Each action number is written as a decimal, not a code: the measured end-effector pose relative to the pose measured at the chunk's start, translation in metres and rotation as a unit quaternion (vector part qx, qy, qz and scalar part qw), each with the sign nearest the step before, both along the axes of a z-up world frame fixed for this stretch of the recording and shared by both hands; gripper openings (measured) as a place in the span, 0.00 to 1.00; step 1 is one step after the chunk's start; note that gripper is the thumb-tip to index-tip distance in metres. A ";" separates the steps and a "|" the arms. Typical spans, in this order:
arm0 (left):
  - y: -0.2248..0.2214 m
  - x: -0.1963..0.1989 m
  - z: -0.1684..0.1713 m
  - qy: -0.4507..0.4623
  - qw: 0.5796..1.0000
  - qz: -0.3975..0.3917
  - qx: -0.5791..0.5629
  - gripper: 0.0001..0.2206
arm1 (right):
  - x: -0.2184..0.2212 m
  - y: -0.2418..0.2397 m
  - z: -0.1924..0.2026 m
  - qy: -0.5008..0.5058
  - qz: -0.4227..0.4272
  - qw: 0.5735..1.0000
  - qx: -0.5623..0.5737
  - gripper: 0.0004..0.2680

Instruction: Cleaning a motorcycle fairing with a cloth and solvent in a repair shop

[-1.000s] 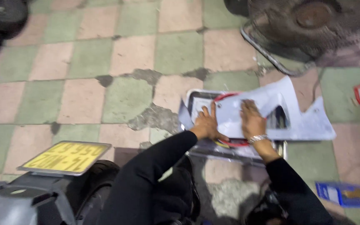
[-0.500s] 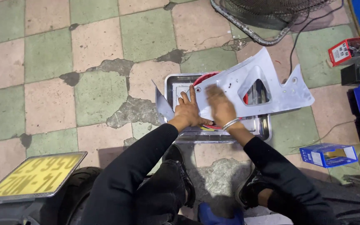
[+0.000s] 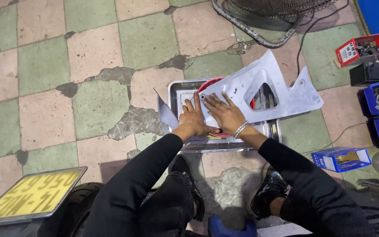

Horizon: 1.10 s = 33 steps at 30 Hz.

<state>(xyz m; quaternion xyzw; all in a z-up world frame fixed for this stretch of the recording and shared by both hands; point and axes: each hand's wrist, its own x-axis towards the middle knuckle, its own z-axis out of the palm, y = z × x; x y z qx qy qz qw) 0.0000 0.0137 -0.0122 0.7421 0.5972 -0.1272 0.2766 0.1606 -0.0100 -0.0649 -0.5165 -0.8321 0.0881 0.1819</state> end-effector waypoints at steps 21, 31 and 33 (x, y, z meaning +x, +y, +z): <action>-0.001 0.001 0.008 -0.003 1.000 0.011 -0.007 0.75 | 0.021 0.031 -0.013 -0.004 -0.096 0.995 0.037 0.14; -0.003 -0.001 0.010 0.007 1.000 0.009 0.003 0.74 | 0.052 0.065 -0.030 -0.058 -0.181 0.982 0.011 0.15; -0.003 -0.001 0.013 -0.004 1.000 -0.005 0.001 0.73 | 0.031 0.055 -0.017 -0.036 -0.131 0.991 -0.015 0.13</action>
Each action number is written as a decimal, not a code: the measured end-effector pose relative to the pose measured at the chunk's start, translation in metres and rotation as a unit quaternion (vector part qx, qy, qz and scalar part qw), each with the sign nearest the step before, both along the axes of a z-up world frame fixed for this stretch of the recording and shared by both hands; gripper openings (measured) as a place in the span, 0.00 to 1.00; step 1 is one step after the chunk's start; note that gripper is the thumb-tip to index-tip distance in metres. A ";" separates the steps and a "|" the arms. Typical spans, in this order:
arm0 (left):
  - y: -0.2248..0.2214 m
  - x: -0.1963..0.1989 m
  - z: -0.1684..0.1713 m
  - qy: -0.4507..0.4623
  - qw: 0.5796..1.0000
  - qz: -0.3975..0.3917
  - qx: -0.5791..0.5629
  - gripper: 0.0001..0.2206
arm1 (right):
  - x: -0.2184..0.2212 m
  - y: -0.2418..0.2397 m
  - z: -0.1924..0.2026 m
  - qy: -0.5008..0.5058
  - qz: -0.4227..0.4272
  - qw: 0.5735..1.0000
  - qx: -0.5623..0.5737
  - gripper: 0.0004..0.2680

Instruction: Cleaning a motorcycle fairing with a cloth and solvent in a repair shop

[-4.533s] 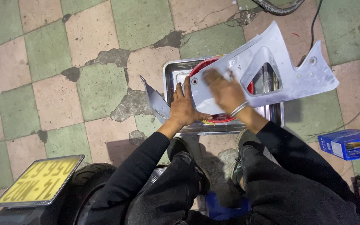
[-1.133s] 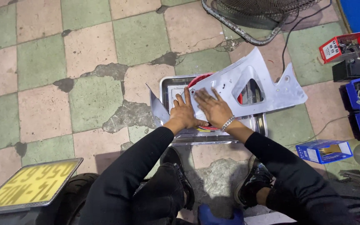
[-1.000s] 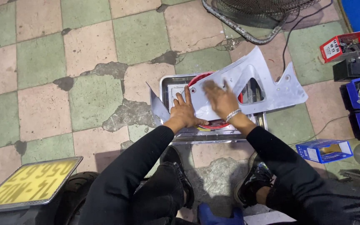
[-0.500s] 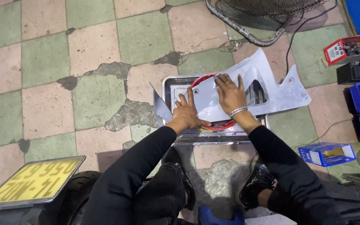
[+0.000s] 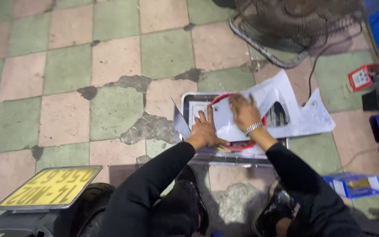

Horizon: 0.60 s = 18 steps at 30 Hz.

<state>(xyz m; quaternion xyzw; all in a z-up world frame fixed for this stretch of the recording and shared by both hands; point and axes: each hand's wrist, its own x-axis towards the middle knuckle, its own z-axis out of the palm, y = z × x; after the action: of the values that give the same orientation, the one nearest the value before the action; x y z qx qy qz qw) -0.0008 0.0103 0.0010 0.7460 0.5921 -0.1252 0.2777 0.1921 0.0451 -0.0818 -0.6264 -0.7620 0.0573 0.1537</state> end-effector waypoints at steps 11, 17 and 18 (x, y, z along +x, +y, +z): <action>-0.009 -0.006 0.020 -0.014 0.997 -0.060 0.035 0.71 | -0.010 -0.020 0.013 -0.003 -0.014 0.998 -0.061 0.15; -0.002 -0.002 0.009 -0.007 0.998 -0.068 0.015 0.72 | -0.023 -0.030 0.011 -0.018 -0.009 0.998 -0.060 0.16; -0.001 0.000 0.009 0.000 0.998 -0.067 0.005 0.71 | -0.028 -0.032 0.015 -0.011 0.023 0.997 -0.070 0.16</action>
<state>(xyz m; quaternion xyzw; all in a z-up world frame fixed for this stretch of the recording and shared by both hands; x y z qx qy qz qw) -0.0006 0.0092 0.0097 0.7853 0.5417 -0.1400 0.2650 0.1641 0.0126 -0.0669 -0.6187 -0.7719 0.1073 0.0996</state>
